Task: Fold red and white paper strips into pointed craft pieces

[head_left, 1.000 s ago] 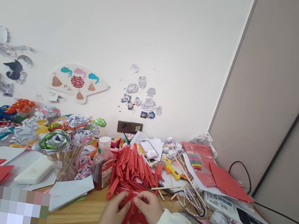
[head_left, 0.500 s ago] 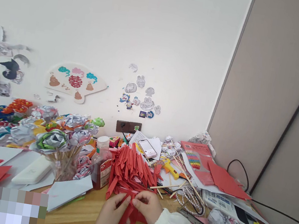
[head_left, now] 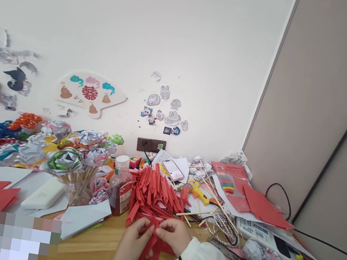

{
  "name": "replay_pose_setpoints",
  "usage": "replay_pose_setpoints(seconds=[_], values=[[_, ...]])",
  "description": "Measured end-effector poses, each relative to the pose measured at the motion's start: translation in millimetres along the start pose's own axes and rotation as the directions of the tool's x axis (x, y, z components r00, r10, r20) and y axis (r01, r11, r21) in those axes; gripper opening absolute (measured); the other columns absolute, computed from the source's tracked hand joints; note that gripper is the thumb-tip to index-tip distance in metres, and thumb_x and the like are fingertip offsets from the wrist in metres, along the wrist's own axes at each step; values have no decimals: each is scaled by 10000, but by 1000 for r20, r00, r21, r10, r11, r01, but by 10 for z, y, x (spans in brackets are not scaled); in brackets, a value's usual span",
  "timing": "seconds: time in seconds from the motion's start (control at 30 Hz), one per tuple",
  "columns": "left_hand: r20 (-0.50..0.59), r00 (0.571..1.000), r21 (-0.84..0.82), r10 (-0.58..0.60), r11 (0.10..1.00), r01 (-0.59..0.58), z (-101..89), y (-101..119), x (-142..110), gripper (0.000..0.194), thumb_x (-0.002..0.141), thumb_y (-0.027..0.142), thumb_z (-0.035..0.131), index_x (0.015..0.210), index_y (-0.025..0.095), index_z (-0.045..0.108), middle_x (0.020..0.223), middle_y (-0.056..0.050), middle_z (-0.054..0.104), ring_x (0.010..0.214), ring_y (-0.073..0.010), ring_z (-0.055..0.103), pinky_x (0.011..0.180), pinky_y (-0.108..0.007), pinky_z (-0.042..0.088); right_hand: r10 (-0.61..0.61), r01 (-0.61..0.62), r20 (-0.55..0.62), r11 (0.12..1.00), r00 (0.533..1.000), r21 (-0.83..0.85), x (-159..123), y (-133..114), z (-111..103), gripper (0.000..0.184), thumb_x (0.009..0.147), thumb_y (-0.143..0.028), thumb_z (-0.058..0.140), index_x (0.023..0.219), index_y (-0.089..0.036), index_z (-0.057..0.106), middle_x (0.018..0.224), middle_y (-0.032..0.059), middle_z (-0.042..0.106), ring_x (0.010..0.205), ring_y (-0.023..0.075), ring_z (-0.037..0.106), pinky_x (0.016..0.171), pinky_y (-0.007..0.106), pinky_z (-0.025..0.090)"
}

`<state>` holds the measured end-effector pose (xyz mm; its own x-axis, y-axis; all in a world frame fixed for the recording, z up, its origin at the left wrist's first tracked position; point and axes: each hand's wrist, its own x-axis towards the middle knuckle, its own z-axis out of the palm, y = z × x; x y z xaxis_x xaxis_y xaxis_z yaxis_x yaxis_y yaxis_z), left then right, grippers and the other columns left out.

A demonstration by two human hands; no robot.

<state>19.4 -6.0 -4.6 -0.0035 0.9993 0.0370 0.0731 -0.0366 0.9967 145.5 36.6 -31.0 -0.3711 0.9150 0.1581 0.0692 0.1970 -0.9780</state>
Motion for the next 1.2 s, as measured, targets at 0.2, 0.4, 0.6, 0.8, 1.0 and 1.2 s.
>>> replay_pose_setpoints(seconds=[0.2,0.4,0.6,0.8,1.0,1.2], values=[[3,1000,15,-15,1000,14,0,-17,1,265,659,423,453,555,204,349,358,98,417,281,-112,483,302,-192,340,25,-25,-1,1000,1000,17,-8,-41,-19,321,530,-418,633,610,-109,603,521,-3,546,483,92,458,501,216,357],[12,1000,6,-16,1000,16,13,-29,10,241,632,391,498,559,201,369,381,92,443,294,-119,496,305,-203,360,35,-35,-43,999,998,13,-11,-43,-7,313,511,-414,640,584,-113,593,515,-2,546,477,88,455,497,214,358],[16,1000,22,-26,999,25,21,9,-10,220,619,360,506,546,200,372,376,95,440,284,-116,491,305,-204,362,18,-20,-53,999,998,-50,-12,-43,-2,268,539,-379,629,573,-118,581,505,-12,527,470,82,435,482,206,344],[28,1000,31,10,999,-11,11,-25,-7,215,633,330,504,538,197,366,403,99,423,302,-109,496,307,-198,368,-82,65,-77,977,994,-204,-31,-46,28,197,685,-289,495,578,-131,542,500,-31,453,494,83,396,483,193,319],[12,1000,-17,-14,1000,15,14,-26,-11,239,613,379,522,563,198,375,419,91,463,310,-113,511,312,-199,374,-202,154,-82,906,976,-395,-71,-68,60,145,706,-236,461,619,-151,538,585,-22,479,556,96,418,531,197,327],[-7,998,-80,-57,995,56,18,-46,2,214,612,367,527,640,191,408,450,58,534,315,-124,528,321,-218,400,-163,105,-105,902,981,-419,-107,-77,89,47,649,-175,506,629,-158,545,615,-15,511,580,105,446,541,200,337]])
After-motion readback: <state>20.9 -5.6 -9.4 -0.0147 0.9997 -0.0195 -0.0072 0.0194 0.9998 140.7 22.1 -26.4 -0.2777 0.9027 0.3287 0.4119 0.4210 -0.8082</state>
